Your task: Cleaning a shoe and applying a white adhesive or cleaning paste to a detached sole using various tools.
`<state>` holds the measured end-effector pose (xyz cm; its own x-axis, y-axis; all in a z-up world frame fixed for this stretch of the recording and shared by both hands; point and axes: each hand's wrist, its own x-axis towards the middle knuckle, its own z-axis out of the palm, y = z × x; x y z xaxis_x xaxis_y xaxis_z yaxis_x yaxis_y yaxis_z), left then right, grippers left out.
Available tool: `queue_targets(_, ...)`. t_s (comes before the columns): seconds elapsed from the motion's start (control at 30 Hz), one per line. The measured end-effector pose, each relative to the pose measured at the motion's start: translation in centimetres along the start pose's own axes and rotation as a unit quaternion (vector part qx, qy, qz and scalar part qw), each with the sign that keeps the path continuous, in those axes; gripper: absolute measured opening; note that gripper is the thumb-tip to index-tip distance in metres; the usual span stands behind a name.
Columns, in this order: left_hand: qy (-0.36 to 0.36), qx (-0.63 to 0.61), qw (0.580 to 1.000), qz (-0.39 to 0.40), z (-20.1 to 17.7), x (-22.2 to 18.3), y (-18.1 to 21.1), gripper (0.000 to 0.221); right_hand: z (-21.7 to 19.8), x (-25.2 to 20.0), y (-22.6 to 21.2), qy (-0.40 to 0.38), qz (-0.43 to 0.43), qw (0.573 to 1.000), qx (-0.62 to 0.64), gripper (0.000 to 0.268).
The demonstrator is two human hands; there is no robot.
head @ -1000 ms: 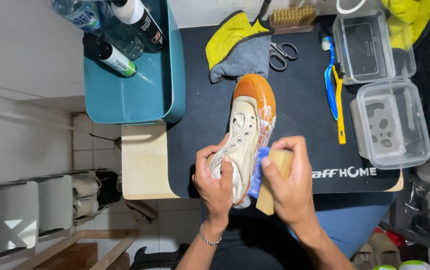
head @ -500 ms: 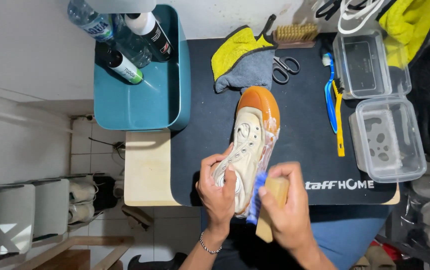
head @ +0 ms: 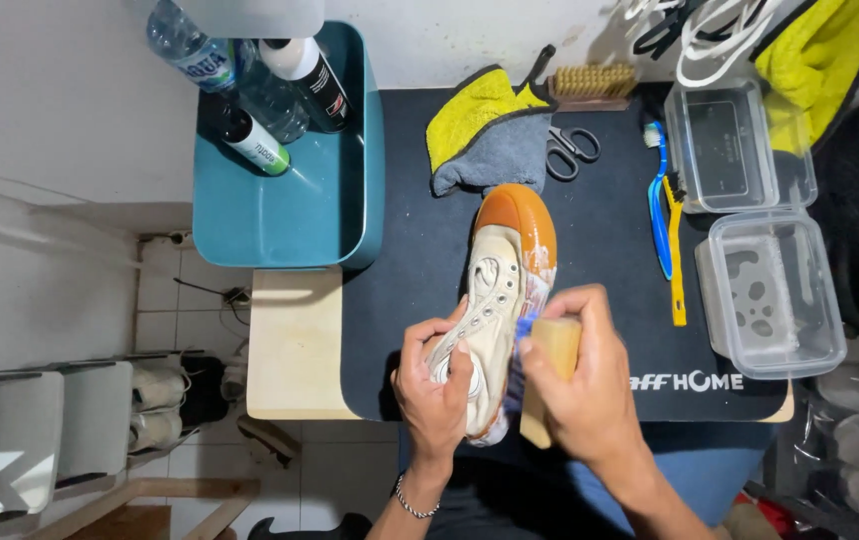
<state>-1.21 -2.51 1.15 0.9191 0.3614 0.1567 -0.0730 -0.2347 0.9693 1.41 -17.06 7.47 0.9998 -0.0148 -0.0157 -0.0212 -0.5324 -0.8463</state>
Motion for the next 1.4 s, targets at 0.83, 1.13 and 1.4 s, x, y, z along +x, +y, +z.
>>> queue_targets(0.83, 0.046, -0.129, 0.982, -0.132, -1.5, 0.3, -3.7, 0.027, -1.8, 10.1, 7.4, 0.292, -0.120, 0.936, 0.156, 0.032)
queue_targets(1.13, 0.177, -0.158, 0.962, -0.132, -0.9, -0.2, -3.9, 0.026, -1.8, 6.9, 6.5, 0.281, -0.080, 0.953, 0.082, 0.078)
queue_targets(1.4, 0.153, -0.116, 0.974, -0.118, -1.0, -0.2, -4.0, 0.023, -1.5, 5.2, 6.0, 0.231, -0.031, 0.969, -0.080, 0.099)
